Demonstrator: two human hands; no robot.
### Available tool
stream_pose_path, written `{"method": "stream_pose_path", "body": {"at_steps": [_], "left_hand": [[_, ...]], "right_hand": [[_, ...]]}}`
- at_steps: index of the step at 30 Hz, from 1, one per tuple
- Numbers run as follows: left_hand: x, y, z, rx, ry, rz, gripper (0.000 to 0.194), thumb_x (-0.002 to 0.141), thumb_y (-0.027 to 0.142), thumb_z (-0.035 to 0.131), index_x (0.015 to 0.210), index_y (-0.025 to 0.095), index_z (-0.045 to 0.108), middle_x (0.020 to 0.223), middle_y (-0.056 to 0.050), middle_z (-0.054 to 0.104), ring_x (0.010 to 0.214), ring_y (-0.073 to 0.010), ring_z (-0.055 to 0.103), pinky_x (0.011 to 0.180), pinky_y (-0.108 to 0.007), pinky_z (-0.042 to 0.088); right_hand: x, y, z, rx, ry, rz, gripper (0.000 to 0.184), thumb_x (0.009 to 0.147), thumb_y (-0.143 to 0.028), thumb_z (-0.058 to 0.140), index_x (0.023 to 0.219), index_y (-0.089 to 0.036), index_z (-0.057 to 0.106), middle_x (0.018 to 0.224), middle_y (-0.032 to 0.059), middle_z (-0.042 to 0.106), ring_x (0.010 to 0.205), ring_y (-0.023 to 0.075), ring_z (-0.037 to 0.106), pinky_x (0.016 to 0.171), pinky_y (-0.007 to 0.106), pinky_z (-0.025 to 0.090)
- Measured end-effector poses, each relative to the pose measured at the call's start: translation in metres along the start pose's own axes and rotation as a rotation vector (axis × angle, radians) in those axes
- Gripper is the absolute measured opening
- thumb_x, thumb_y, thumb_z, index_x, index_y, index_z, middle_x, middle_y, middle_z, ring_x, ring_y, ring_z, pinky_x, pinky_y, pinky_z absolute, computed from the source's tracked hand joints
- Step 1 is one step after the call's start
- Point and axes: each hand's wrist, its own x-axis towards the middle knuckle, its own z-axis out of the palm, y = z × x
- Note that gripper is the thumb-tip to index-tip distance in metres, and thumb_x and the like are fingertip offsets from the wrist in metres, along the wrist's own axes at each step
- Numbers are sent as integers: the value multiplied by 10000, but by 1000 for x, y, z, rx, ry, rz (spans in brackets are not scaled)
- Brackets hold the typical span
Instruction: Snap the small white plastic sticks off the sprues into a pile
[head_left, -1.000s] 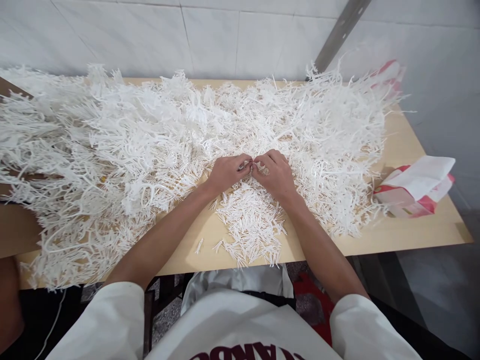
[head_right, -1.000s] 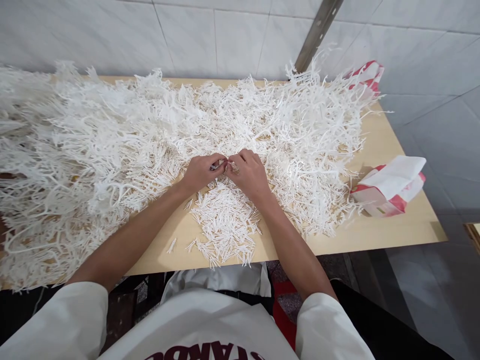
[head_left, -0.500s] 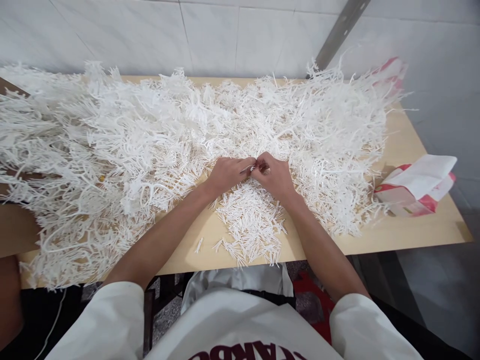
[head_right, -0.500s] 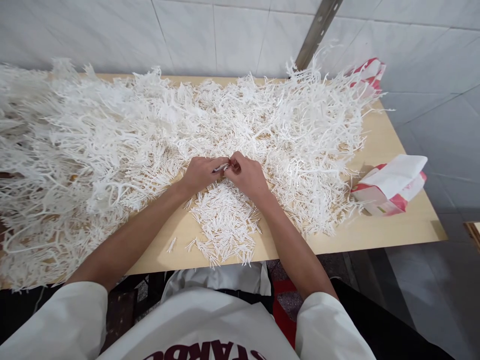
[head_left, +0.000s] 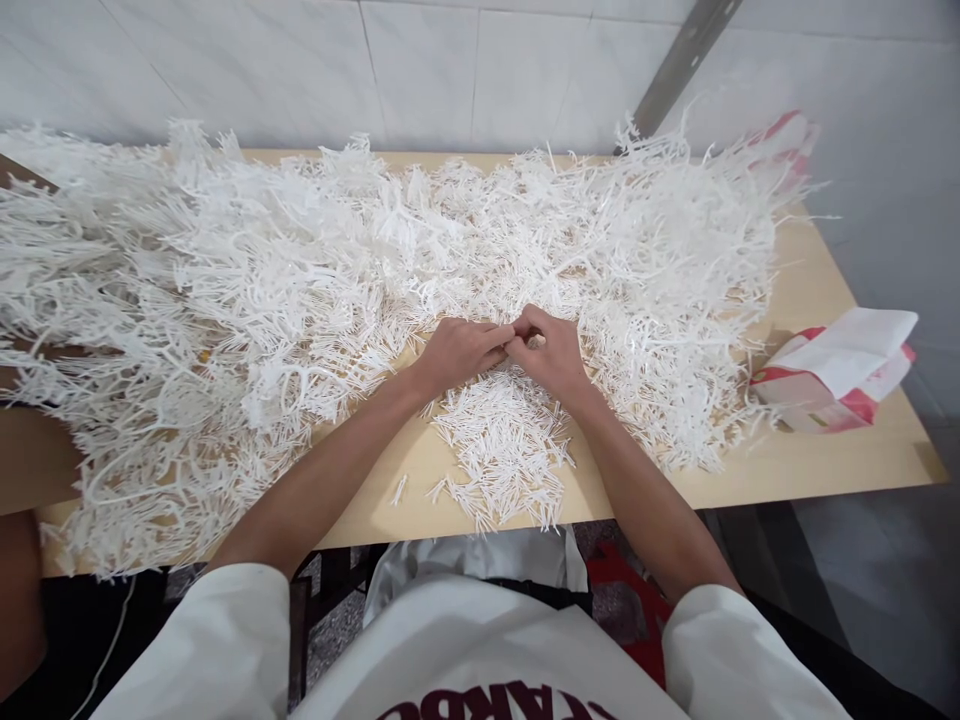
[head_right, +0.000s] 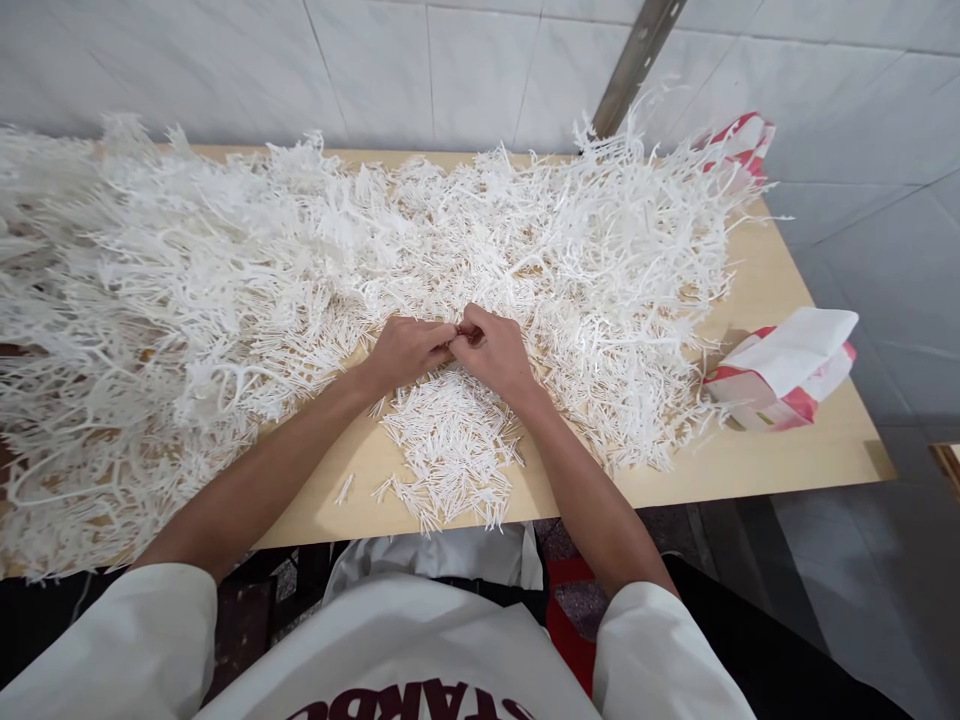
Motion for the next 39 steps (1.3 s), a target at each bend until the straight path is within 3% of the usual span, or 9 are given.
{"method": "stream_pose_path", "body": {"at_steps": [6,11,18,23,29,39], "left_hand": [[1,-2,4,27,63,-86,173,884,302,499,824,193,621,576,19,642,490,-93,532,480,-228,248],[0,-4,1,-58,27,-144,225,922,275,405,889,184,608,570,12,616,477,-93,507,493,-230,276],[4,-7,-6,-502,21,-229,228,930,319,455,875,195,638,642,18,611,550,-80,511,553,-218,360],[8,-6,-12,-783,25,-271,234,908,367,520,831,179,636,679,21,623,571,-67,515,579,-206,390],[7,-3,-13,-716,102,-303,257,903,391,530,765,183,594,531,54,495,483,-62,414,514,-219,324],[8,-1,-8,-773,140,-283,180,897,288,527,751,184,546,572,56,524,510,-61,447,534,-210,353]], "right_hand": [[1,-4,-2,130,-16,37,58,735,-174,510,733,-224,479,644,-52,531,573,89,450,576,265,371],[2,1,-3,303,-37,99,98,813,-307,568,802,-214,538,668,-37,577,598,90,526,587,264,422],[2,8,-1,460,-49,86,192,769,-340,663,733,-221,518,631,-46,596,551,74,524,523,233,425],[6,12,-1,621,-132,108,284,723,-382,729,708,-213,500,641,-24,645,553,90,588,521,239,457],[9,12,0,637,-110,74,331,674,-401,772,690,-210,503,627,-43,620,540,70,554,508,225,444],[6,11,-4,640,-113,28,308,693,-374,763,676,-214,500,603,-51,581,492,58,504,437,213,402]]}}
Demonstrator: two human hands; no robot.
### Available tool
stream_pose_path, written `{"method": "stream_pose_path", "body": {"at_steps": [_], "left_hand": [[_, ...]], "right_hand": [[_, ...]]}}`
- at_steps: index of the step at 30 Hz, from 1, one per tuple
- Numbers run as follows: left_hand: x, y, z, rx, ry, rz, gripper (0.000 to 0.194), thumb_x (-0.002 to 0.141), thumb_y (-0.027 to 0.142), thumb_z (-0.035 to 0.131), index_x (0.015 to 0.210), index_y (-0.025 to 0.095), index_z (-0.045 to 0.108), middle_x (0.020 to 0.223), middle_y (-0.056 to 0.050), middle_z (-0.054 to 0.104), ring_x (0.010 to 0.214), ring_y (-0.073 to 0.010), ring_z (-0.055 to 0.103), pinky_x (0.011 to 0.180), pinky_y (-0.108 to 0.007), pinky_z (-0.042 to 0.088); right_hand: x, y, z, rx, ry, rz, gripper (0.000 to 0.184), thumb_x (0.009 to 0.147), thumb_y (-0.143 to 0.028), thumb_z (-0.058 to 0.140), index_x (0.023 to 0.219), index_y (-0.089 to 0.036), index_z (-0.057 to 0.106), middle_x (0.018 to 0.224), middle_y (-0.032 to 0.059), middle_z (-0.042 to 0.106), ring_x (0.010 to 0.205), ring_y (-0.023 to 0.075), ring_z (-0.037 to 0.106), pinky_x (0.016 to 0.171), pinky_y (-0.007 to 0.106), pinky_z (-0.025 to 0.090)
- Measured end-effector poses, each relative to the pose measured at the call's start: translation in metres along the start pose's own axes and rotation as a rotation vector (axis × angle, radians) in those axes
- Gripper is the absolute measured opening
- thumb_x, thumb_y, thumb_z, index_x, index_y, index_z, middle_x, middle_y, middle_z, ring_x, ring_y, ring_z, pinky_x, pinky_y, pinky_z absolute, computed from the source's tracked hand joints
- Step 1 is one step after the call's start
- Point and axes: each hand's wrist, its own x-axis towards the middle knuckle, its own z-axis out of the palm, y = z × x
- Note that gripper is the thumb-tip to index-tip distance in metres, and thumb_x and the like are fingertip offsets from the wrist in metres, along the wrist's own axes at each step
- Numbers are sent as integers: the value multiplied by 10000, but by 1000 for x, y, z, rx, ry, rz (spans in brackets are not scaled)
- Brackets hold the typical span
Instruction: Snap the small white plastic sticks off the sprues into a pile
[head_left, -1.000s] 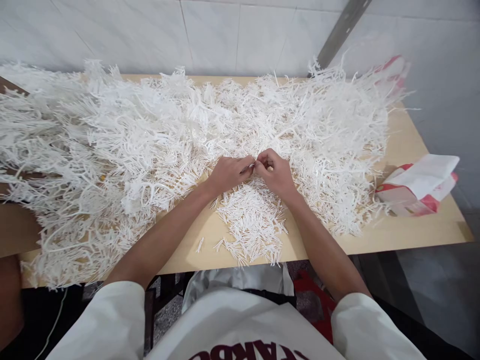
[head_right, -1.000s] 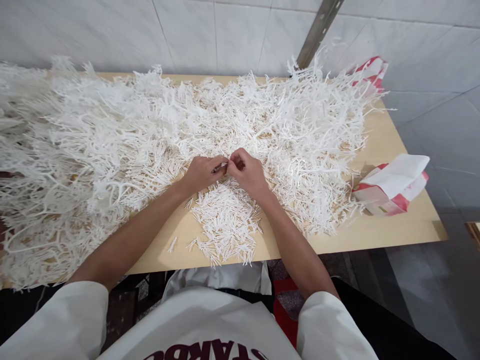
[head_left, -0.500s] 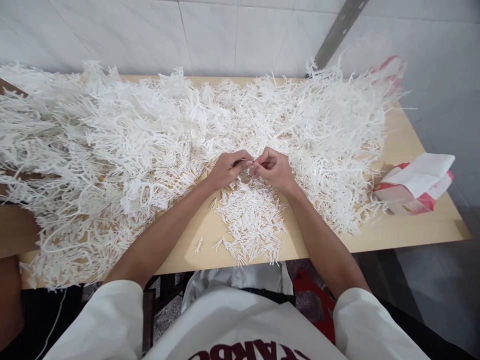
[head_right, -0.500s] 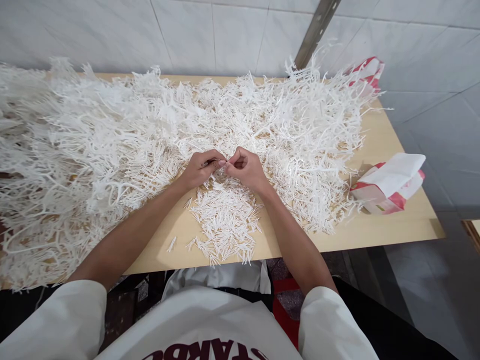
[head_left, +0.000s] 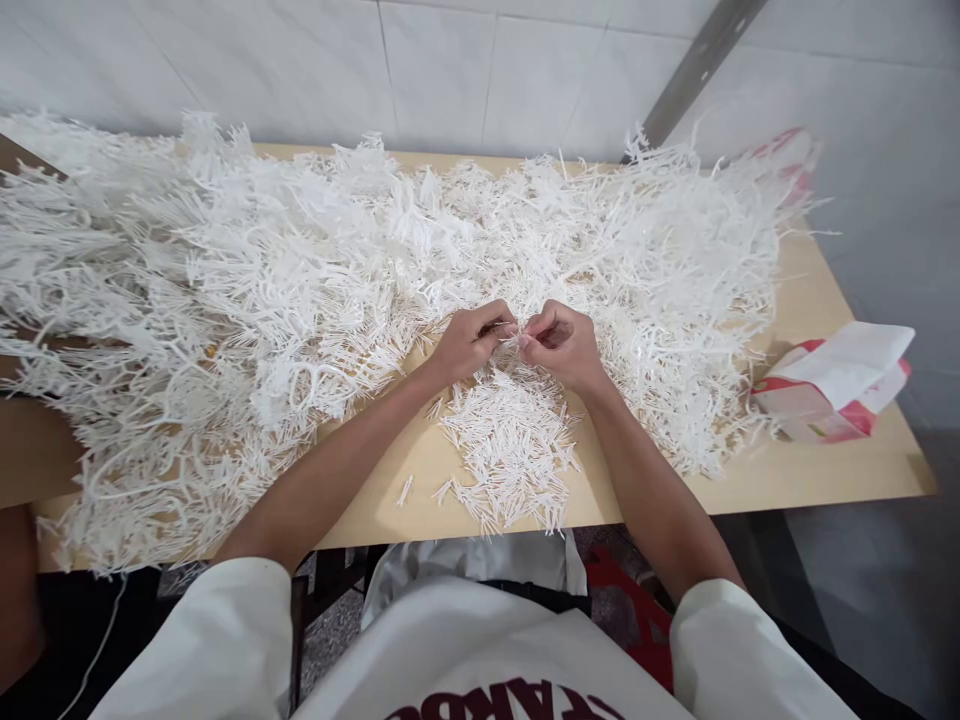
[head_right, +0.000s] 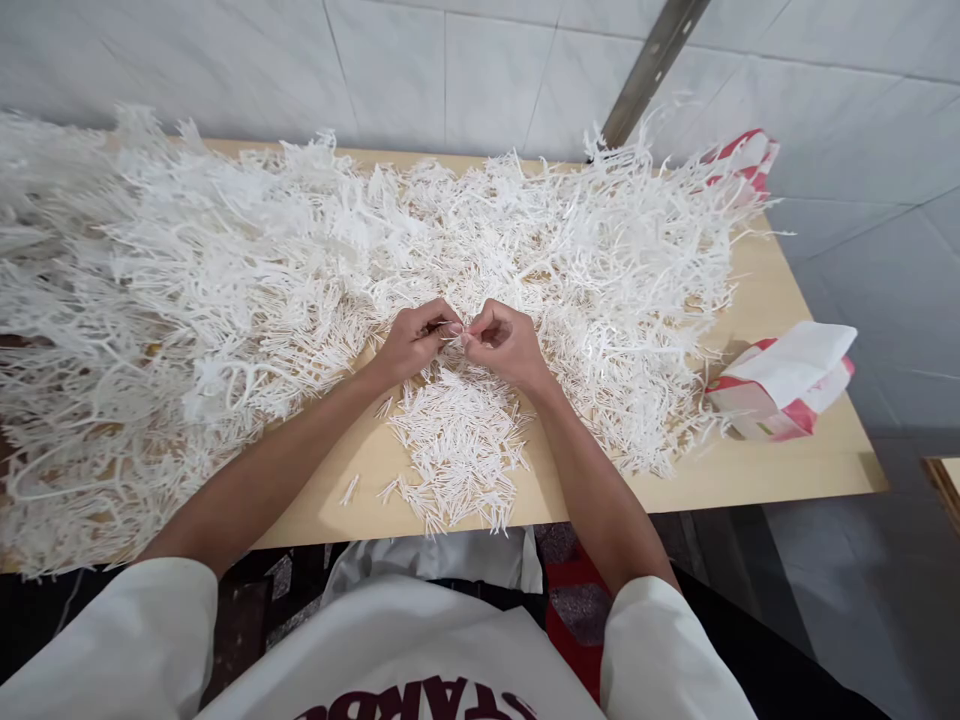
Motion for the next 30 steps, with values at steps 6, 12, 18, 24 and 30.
{"method": "stream_pose_path", "body": {"at_steps": [6,12,18,24,30], "left_hand": [[-5,-4,4,242,65,107,139,916,258,480,857,192,587,602,47,549,483,-53,408,514,-209,321],[-8,0,5,368,64,147,158,930,244,449,942,193,597,646,30,611,511,-63,491,524,-221,332],[-2,-1,1,-56,-12,-56,165,919,327,504,889,205,610,650,31,590,531,-68,510,537,-224,403],[2,-5,3,-421,32,-219,142,848,318,605,792,189,582,615,31,538,523,-70,491,485,-211,430],[3,3,3,-522,34,-299,132,806,301,645,782,176,611,617,25,538,535,-69,483,460,-197,416]], "right_hand": [[-4,-4,5,-11,53,29,234,793,-420,672,825,-242,524,607,-57,639,500,87,581,502,243,495],[-6,-6,4,-328,20,-22,252,901,-478,514,830,-237,530,614,-55,622,538,85,583,565,250,463],[-8,-2,5,-666,66,-170,264,943,-481,425,879,-254,543,663,-27,626,563,108,555,564,267,380],[-7,-1,10,-637,38,-180,267,954,-478,391,882,-258,524,676,-28,616,549,103,521,555,261,380],[-8,-4,5,-625,24,-235,247,955,-443,409,873,-250,540,709,-23,605,583,95,524,573,254,394]]}}
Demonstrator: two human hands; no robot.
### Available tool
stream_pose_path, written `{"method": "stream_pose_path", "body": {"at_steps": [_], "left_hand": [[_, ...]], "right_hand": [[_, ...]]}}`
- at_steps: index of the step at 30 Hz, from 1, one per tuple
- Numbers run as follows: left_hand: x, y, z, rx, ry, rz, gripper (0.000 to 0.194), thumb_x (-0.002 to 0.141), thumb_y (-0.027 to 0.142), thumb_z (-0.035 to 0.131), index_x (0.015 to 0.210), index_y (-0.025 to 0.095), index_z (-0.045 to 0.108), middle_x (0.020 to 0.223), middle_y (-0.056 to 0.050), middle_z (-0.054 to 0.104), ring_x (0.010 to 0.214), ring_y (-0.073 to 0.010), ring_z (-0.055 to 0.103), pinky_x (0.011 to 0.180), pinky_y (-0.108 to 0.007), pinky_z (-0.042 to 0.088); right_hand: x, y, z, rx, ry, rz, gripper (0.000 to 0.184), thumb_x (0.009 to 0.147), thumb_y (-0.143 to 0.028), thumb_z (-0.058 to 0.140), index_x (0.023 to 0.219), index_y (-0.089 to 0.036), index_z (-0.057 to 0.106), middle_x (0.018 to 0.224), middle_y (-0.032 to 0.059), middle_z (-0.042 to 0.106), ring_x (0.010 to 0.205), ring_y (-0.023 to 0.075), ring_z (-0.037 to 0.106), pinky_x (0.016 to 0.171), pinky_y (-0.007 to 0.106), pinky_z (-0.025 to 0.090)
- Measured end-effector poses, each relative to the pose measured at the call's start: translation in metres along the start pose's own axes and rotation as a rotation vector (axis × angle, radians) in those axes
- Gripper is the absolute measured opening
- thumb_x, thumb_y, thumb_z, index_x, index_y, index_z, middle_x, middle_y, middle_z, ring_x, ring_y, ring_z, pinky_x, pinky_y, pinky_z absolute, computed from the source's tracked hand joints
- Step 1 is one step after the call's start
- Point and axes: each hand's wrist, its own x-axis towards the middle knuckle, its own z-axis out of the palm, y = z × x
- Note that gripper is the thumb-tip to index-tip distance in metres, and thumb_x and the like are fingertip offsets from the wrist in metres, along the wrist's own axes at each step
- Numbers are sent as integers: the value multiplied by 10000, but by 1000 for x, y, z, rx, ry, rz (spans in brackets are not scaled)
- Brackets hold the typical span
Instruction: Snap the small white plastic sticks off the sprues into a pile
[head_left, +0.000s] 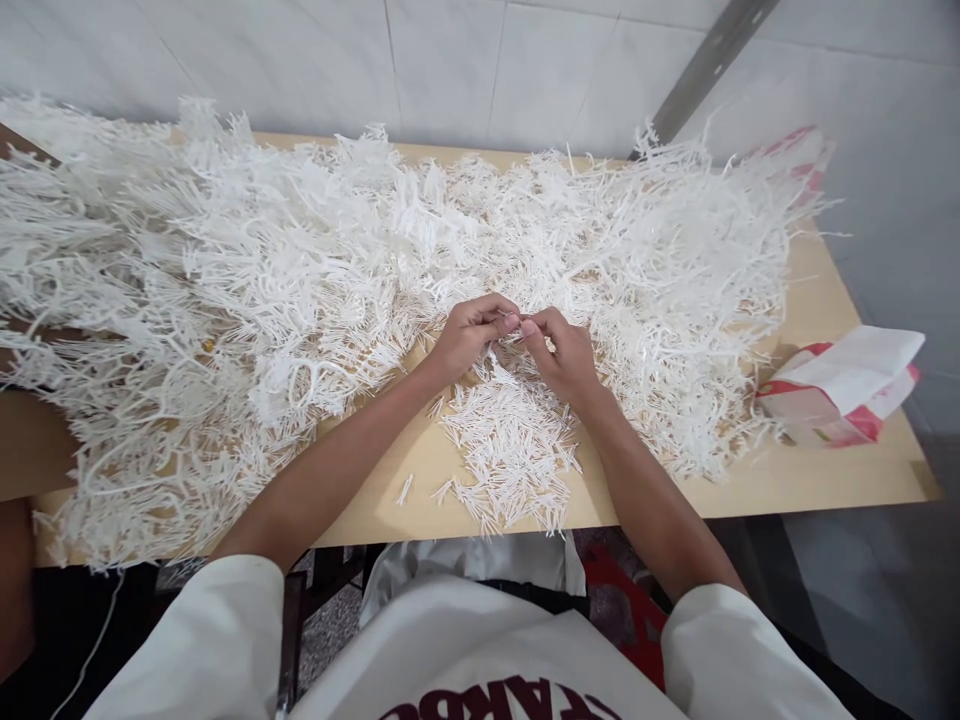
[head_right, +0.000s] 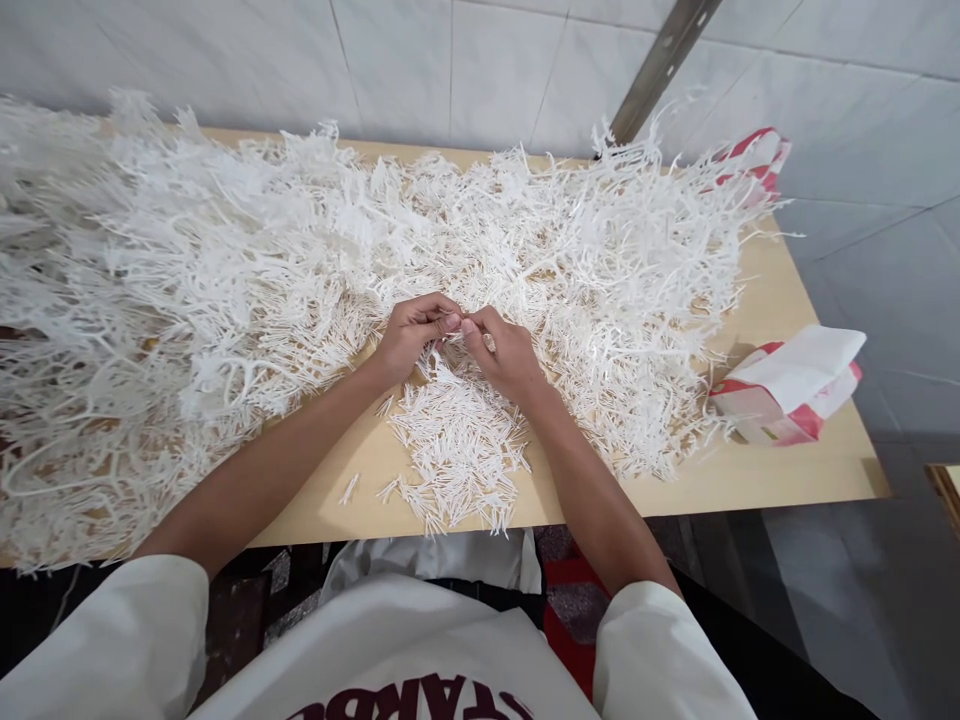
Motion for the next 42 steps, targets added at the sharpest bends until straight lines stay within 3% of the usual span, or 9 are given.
{"method": "stream_pose_path", "body": {"at_steps": [8,12,14,15,18,21,27,33,42], "left_hand": [[0,-2,-3,29,26,5,131,812,304,631,778,179,621,664,8,547,555,-66,459,476,-199,402],[7,-5,-14,100,225,64,146,896,290,475,816,209,567,670,11,492,508,-62,412,439,-196,356],[8,-7,-18,111,266,93,77,874,287,521,843,222,548,664,19,472,520,-65,423,454,-197,375],[8,-7,-18,133,219,86,82,874,304,533,855,225,544,650,22,464,524,-69,435,468,-204,396],[5,-6,-16,156,159,94,140,895,368,525,872,230,531,627,29,458,529,-77,463,494,-218,429],[1,-1,-11,191,156,99,196,909,418,507,888,226,541,613,39,462,502,-67,467,495,-219,426],[-2,2,-8,257,143,93,234,867,434,577,941,215,616,525,57,457,443,-60,409,438,-210,324],[-3,-3,-5,440,131,228,227,861,396,574,905,202,682,695,9,629,494,-49,397,482,-209,318],[-4,-6,-5,629,118,259,223,872,376,561,913,220,715,527,44,538,439,-53,336,490,-221,298]], "right_hand": [[2,-2,-6,85,-70,29,249,940,-449,448,867,-242,564,749,-14,646,645,104,570,649,276,450],[-1,-15,-10,347,-123,59,259,944,-441,436,848,-234,560,1022,26,707,919,144,656,801,336,518],[-1,-18,-11,442,-69,75,238,939,-429,455,866,-235,571,1108,31,695,1005,156,658,864,364,523],[-1,-17,-11,450,-17,90,222,929,-429,480,878,-238,582,1086,29,700,977,154,668,859,361,528],[3,-6,-10,413,129,155,207,885,-445,558,916,-250,620,935,11,709,793,129,679,772,321,544],[6,6,-9,363,179,182,247,863,-465,583,1004,-269,639,963,11,706,803,127,672,780,313,545],[8,4,-8,252,100,123,298,908,-473,503,1119,-314,642,1189,25,660,1064,170,624,897,362,519],[7,4,-7,121,75,34,284,877,-466,561,1108,-326,649,1121,14,694,1013,175,635,858,363,526],[3,10,-7,-93,99,-42,229,924,-428,494,1025,-278,635,974,23,703,919,181,625,861,365,472]]}}
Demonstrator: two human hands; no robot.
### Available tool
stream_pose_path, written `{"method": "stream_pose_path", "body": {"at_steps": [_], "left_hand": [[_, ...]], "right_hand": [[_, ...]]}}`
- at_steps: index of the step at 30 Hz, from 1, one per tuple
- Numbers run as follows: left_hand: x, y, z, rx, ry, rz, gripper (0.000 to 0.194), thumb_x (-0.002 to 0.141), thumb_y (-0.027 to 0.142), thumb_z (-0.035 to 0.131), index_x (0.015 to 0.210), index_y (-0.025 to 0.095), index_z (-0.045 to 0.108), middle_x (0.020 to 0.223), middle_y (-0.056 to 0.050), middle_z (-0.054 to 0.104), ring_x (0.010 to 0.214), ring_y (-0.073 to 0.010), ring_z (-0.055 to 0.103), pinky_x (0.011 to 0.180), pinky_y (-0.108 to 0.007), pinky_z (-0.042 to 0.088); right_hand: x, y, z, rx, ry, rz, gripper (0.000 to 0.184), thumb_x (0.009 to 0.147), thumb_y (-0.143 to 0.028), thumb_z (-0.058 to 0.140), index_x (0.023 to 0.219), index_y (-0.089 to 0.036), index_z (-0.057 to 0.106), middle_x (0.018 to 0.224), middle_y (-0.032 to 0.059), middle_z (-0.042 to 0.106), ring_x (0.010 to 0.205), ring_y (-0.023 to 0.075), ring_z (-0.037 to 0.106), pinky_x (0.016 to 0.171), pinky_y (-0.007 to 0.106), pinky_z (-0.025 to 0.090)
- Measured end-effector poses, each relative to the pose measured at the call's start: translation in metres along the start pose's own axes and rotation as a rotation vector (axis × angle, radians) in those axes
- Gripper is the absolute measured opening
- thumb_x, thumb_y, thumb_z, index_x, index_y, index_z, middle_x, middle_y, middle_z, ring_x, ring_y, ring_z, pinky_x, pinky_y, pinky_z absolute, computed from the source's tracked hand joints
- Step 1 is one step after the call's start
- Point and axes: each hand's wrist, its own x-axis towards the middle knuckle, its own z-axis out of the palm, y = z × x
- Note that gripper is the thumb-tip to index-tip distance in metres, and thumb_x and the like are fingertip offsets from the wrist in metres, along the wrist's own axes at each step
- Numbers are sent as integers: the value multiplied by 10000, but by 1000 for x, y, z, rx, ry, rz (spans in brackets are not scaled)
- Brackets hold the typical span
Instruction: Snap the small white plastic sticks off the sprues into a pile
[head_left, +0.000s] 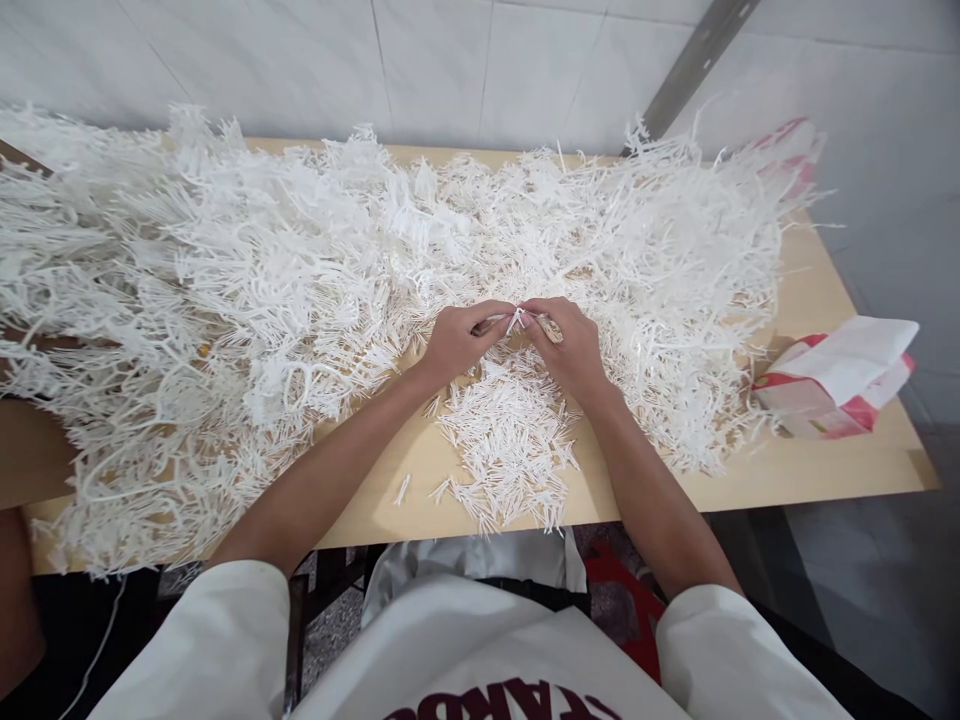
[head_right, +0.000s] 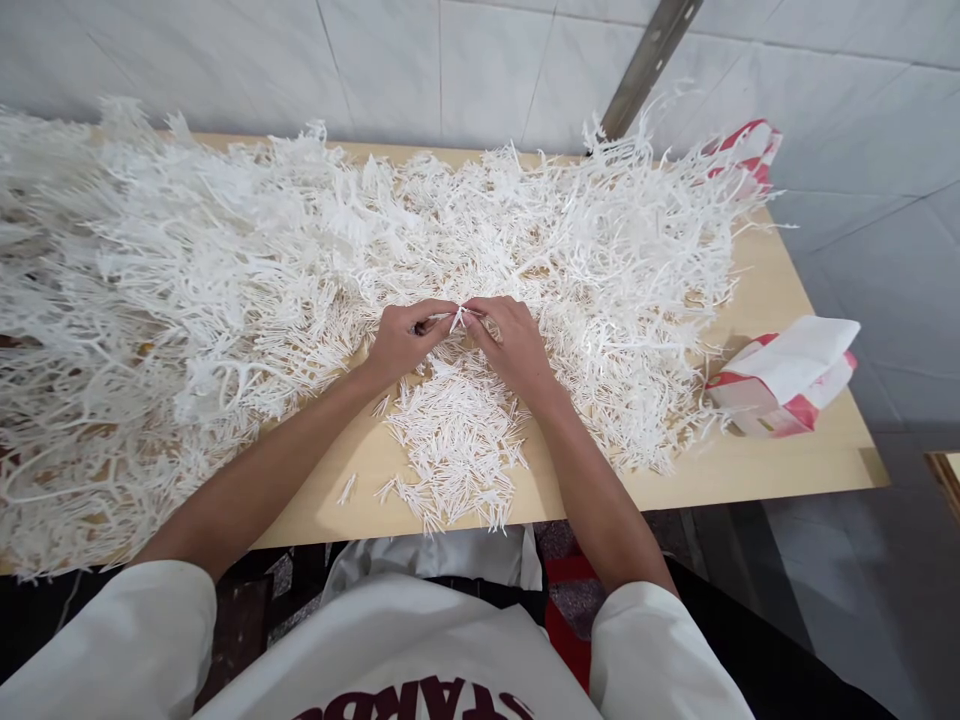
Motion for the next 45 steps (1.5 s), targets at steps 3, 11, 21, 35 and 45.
{"method": "stream_pose_path", "body": {"at_steps": [3,11,21,35,45], "left_hand": [[1,1,0,-80,-9,-19,235,875,399,564,911,218,709,646,21,614,488,-55,392,509,-223,319],[9,-6,-7,-334,66,-137,223,820,409,647,761,196,678,618,19,569,524,-68,416,495,-224,338],[5,1,-3,-67,73,-76,267,862,446,579,857,191,655,637,24,597,484,-51,429,474,-208,331],[-2,-2,0,258,-46,196,227,928,319,481,937,198,672,694,22,691,517,-50,533,541,-197,386],[3,-4,-2,6,-83,51,195,884,266,535,853,194,714,739,10,718,603,-74,589,592,-210,433]], "right_hand": [[0,0,0,-20,-44,-6,219,946,-422,445,966,-267,599,908,23,664,866,170,589,822,347,457],[3,-28,-5,389,-236,42,237,947,-411,448,846,-238,575,823,5,591,778,127,555,736,305,452],[3,-17,-4,621,68,263,289,790,-470,670,776,-235,501,738,-42,558,644,87,568,588,244,450],[0,-13,4,-156,-173,58,391,984,-444,304,676,-207,351,606,-27,437,543,88,355,546,258,263],[-5,-25,10,-216,-31,-113,328,925,-252,412,605,-208,357,515,-56,390,466,64,297,467,249,233]]}}
